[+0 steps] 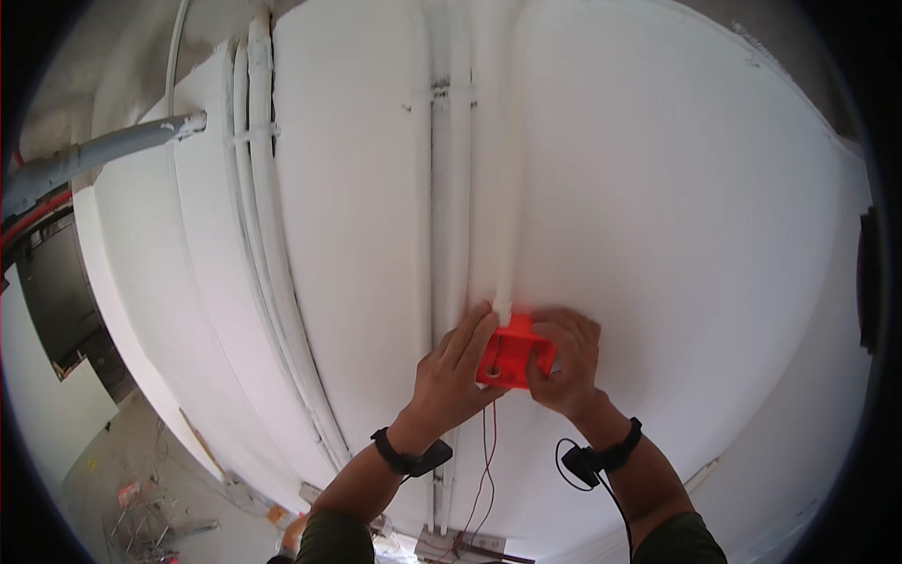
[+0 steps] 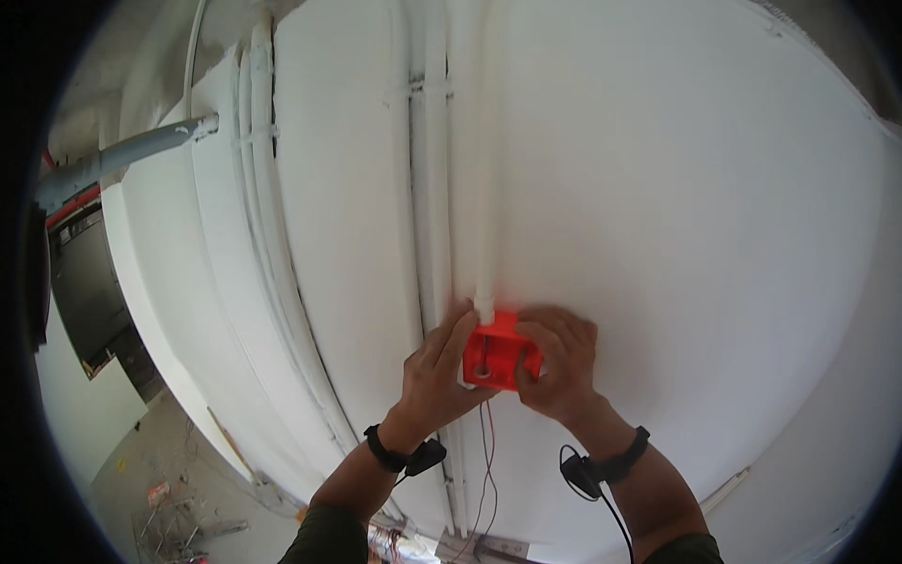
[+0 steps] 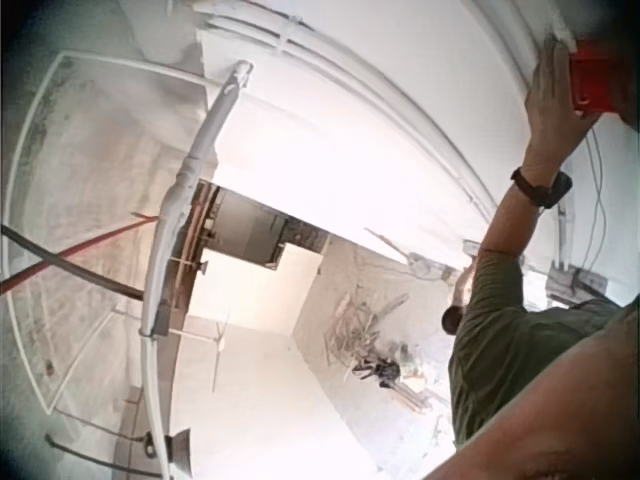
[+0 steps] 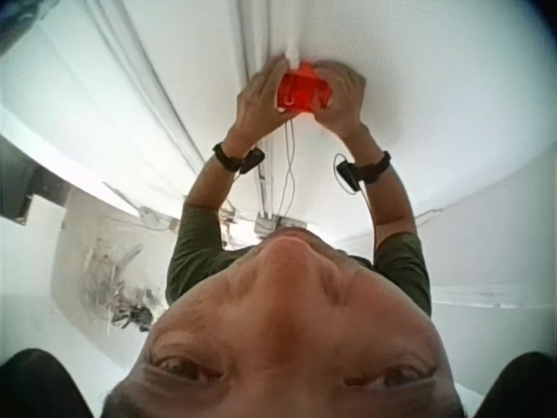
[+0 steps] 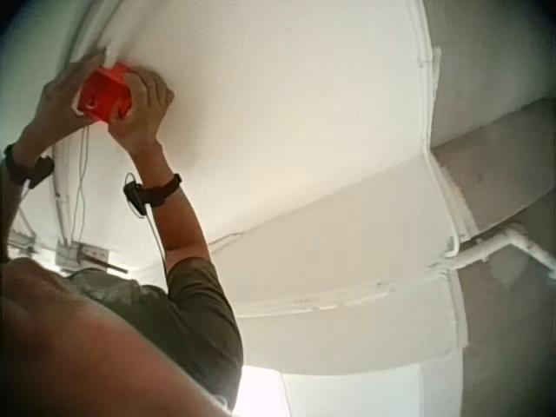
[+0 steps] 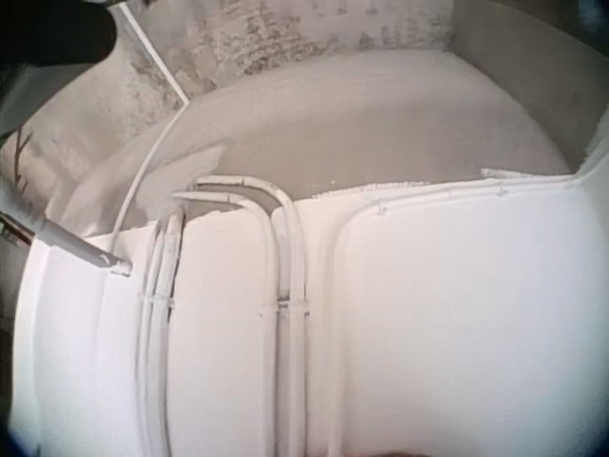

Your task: Secure a red plastic junction box to the wall/conduit and hammer it into place while an assistant works on a separate electrical box.

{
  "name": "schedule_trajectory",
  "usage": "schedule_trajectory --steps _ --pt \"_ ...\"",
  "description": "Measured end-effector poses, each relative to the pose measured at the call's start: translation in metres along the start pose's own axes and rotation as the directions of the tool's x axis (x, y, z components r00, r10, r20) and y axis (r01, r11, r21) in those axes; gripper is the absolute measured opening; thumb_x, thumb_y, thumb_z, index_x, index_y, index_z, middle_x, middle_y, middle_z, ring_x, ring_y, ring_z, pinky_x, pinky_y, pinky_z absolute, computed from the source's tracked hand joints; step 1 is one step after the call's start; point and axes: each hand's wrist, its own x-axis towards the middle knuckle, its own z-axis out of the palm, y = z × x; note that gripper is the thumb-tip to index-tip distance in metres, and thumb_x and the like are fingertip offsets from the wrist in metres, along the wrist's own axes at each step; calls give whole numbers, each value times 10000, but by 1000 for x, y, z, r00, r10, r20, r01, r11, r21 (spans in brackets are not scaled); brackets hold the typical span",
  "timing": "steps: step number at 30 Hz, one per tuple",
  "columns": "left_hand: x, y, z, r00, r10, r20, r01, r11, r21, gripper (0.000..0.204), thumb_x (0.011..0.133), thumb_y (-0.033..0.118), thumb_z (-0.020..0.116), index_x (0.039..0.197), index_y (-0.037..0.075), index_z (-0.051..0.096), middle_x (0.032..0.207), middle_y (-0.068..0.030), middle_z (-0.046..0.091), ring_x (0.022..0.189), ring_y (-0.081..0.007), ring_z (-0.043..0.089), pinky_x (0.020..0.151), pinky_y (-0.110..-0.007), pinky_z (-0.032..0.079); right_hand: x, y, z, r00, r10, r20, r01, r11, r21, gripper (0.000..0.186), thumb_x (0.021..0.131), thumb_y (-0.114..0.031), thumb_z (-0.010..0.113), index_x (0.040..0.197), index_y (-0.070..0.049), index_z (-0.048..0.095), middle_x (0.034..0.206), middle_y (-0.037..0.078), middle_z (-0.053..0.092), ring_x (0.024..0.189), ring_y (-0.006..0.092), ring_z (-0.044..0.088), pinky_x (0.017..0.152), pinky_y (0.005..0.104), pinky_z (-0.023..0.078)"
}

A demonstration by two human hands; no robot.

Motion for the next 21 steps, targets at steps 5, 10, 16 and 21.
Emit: schedule_trajectory --steps 5,10,16,21 --pt "0 -9 10 1000 6 -12 -6 1000 -25 850 515 188 854 1246 29 451 1233 -165 535 1037 -305 592 809 -351 532 0 3 7 1000 -4 10 4 1000 7 472 554 11 607 1009 -103 553 1006 72 618 957 266 572 816 387 378" --pt "1 -17 17 992 95 -83 -95 996 3 862 501 218 876 1217 13 443 1173 -170 575 984 -317 619 799 -347 533 -5 8 10 996 -56 -69 60 997 54 490 562 41 612 1033 -50 514 980 132 615 888 302 585 797 380 394" --pt "0 -13 15 993 60 -105 -65 997 -50 862 471 150 847 1243 43 477 1212 -157 565 1008 -298 614 799 -335 541 -8 8 8 987 -97 -127 107 992 73 461 619 2 645 1054 -36 498 1013 173 611 905 334 596 808 394 419" --pt "1 -12 18 991 41 -124 -55 992 -112 816 478 132 832 1226 45 515 1213 -163 569 1078 -318 581 899 -367 494 -15 14 13 986 -60 -154 71 996 62 367 682 -76 648 1030 -46 533 1023 165 625 941 337 605 828 403 420"
